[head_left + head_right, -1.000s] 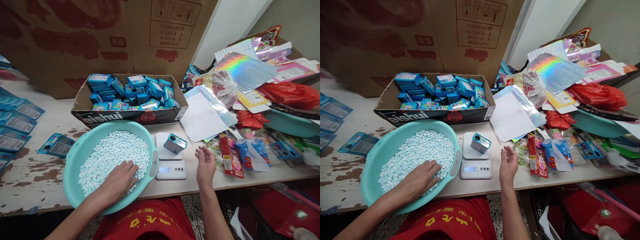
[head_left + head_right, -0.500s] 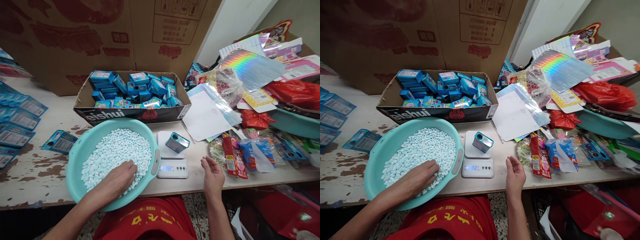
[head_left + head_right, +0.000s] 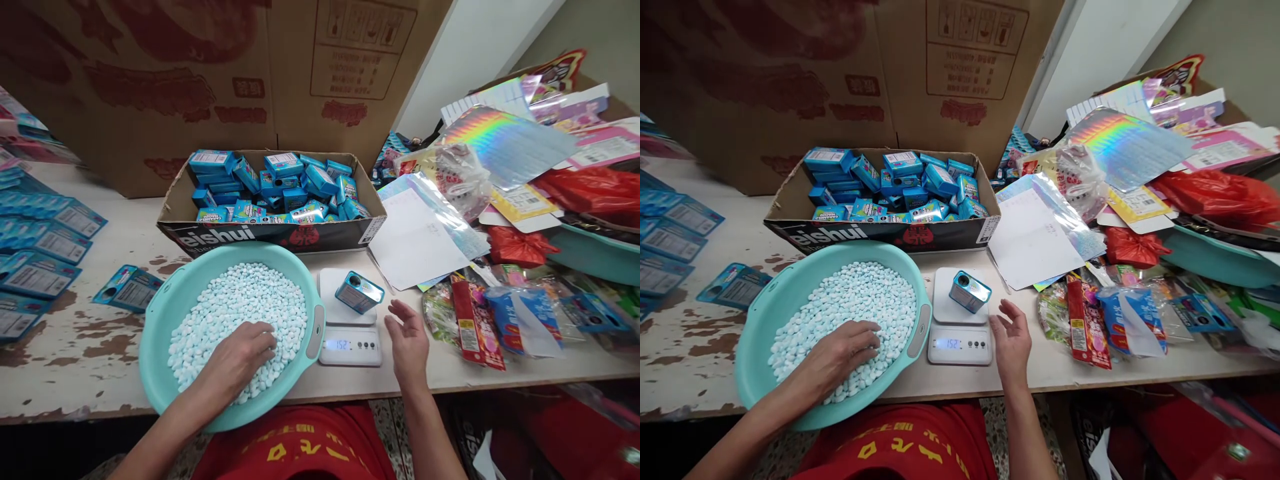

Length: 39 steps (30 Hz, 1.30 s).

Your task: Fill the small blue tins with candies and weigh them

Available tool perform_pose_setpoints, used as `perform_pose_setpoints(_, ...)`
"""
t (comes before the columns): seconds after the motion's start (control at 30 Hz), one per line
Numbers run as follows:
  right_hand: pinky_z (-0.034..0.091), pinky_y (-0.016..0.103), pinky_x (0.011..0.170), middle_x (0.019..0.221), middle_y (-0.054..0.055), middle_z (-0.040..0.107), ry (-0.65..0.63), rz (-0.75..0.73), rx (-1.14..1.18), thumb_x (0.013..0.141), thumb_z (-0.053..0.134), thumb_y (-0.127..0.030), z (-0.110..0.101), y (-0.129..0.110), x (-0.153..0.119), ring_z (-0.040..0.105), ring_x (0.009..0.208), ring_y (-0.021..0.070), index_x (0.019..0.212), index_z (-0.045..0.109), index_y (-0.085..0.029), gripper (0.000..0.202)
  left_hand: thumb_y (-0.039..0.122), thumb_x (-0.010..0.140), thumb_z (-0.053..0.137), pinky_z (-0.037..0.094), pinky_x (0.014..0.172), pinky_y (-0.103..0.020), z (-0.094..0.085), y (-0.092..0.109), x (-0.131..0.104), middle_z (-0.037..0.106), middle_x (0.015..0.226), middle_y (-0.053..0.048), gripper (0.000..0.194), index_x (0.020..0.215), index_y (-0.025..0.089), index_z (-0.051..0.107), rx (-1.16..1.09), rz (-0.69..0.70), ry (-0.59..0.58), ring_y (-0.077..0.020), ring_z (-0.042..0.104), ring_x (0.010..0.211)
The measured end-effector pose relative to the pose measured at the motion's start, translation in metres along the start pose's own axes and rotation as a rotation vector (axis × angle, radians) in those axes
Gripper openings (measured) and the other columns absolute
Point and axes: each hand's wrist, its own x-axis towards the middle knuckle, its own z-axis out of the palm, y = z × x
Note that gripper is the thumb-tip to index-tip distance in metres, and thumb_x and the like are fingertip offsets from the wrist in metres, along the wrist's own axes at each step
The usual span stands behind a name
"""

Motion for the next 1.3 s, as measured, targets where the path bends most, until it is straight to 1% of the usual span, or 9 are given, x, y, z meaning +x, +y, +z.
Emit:
perform_pose_setpoints(0.07, 0.046, 0.046, 0.093, 0.117, 0.011, 0.062, -0.075, -0.02, -0.027, 0.061, 0.078, -0.041, 0.013, -0.005, 0.006, 0.058, 0.108, 0.0266, 0.11, 0.058, -0.019, 0.057, 0.026, 0.092, 0.043, 0.043, 0.088, -0.037, -0.001, -0.003, 0.001, 0.06, 0.118, -0.004, 0.021, 0.084, 0.023, 0.062, 0.017, -0.003, 0.113, -0.0234, 0.054, 0.105)
perform_pose_setpoints(0.2, 0.052, 0.044, 0.08, 0.09, 0.007, 0.07, -0.183, -0.014, -0.037, 0.065, 0.075, -0.04, 0.035, -0.024, 0.013, 0.065, 0.084, 0.0254, 0.098, 0.063, -0.017, 0.042, 0.028, 0.093, 0.044, 0.048, 0.076, -0.032, -0.017, 0.002, 0.008, 0.066, 0.089, -0.002, 0.02, 0.086, 0.023, 0.062, -0.03, -0.038, 0.275, -0.0189, 0.06, 0.086)
perform_pose_setpoints(0.43, 0.053, 0.037, 0.081, 0.097, 0.004, 0.068, -0.376, -0.316, -0.09, 0.075, 0.071, -0.033, 0.049, -0.082, -0.014, 0.064, 0.088, 0.0225, 0.103, 0.065, -0.024, 0.031, 0.022, 0.091, 0.05, 0.049, 0.078, -0.03, -0.067, 0.055, 0.038, 0.067, 0.089, -0.003, 0.013, 0.092, 0.02, 0.063, -0.079, 0.35, 0.762, -0.0152, 0.06, 0.084)
perform_pose_setpoints(0.67, 0.056, 0.034, 0.076, 0.096, 0.002, 0.07, -0.536, -0.34, -0.064, 0.077, 0.069, -0.032, 0.07, -0.097, -0.028, 0.066, 0.086, 0.0221, 0.103, 0.066, -0.025, 0.027, 0.031, 0.092, 0.048, 0.045, 0.098, -0.035, -0.069, 0.052, 0.043, 0.058, 0.127, -0.008, 0.039, 0.131, 0.021, 0.044, -0.12, 0.352, 0.461, -0.019, 0.053, 0.117)
perform_pose_setpoints(0.8, 0.056, 0.035, 0.078, 0.096, 0.002, 0.07, -0.649, -0.345, -0.012, 0.077, 0.069, -0.03, 0.09, -0.098, -0.028, 0.067, 0.086, 0.0215, 0.105, 0.065, -0.025, 0.029, 0.022, 0.091, 0.05, 0.046, 0.094, -0.034, -0.08, 0.042, 0.03, 0.059, 0.12, -0.005, 0.034, 0.125, 0.025, 0.048, -0.153, 0.26, 0.317, -0.0188, 0.054, 0.111)
perform_pose_setpoints(0.93, 0.053, 0.04, 0.087, 0.115, 0.006, 0.066, -0.69, -0.46, -0.024, 0.08, 0.066, -0.035, 0.113, -0.102, -0.001, 0.063, 0.102, 0.0238, 0.119, 0.058, -0.025, 0.04, 0.026, 0.088, 0.052, 0.048, 0.087, -0.033, -0.097, 0.016, 0.01, 0.061, 0.108, -0.004, 0.027, 0.115, 0.025, 0.051, -0.1, 0.047, 0.567, -0.0194, 0.058, 0.1)
perform_pose_setpoints(1.1, 0.049, 0.041, 0.09, 0.114, 0.01, 0.064, -0.316, -0.618, -0.418, 0.082, 0.059, -0.04, 0.143, -0.115, 0.098, 0.059, 0.106, 0.0249, 0.111, 0.06, -0.021, 0.035, 0.043, 0.085, 0.051, 0.048, 0.083, -0.044, -0.134, -0.048, -0.012, 0.059, 0.106, -0.009, 0.036, 0.114, 0.021, 0.048, 0.259, -0.592, 1.121, -0.0299, 0.058, 0.099)
perform_pose_setpoints(1.2, 0.041, 0.049, 0.096, 0.115, 0.016, 0.062, -0.257, -0.547, -0.589, 0.072, 0.068, -0.035, 0.157, -0.121, 0.159, 0.053, 0.113, 0.0324, 0.099, 0.064, -0.018, 0.033, 0.045, 0.087, 0.044, 0.047, 0.079, -0.048, -0.16, -0.097, -0.017, 0.056, 0.111, -0.012, 0.041, 0.117, 0.017, 0.044, 0.374, -0.824, 1.079, -0.0357, 0.056, 0.104)
perform_pose_setpoints(1.3, 0.043, 0.058, 0.083, 0.094, 0.018, 0.067, -0.258, -0.387, -0.752, 0.052, 0.082, -0.036, 0.166, -0.121, 0.198, 0.058, 0.101, 0.0409, 0.074, 0.065, -0.017, 0.034, 0.042, 0.085, 0.044, 0.046, 0.068, -0.041, -0.173, -0.144, -0.016, 0.056, 0.088, -0.006, 0.03, 0.102, 0.017, 0.05, 0.377, -0.915, 0.801, -0.0322, 0.06, 0.089)
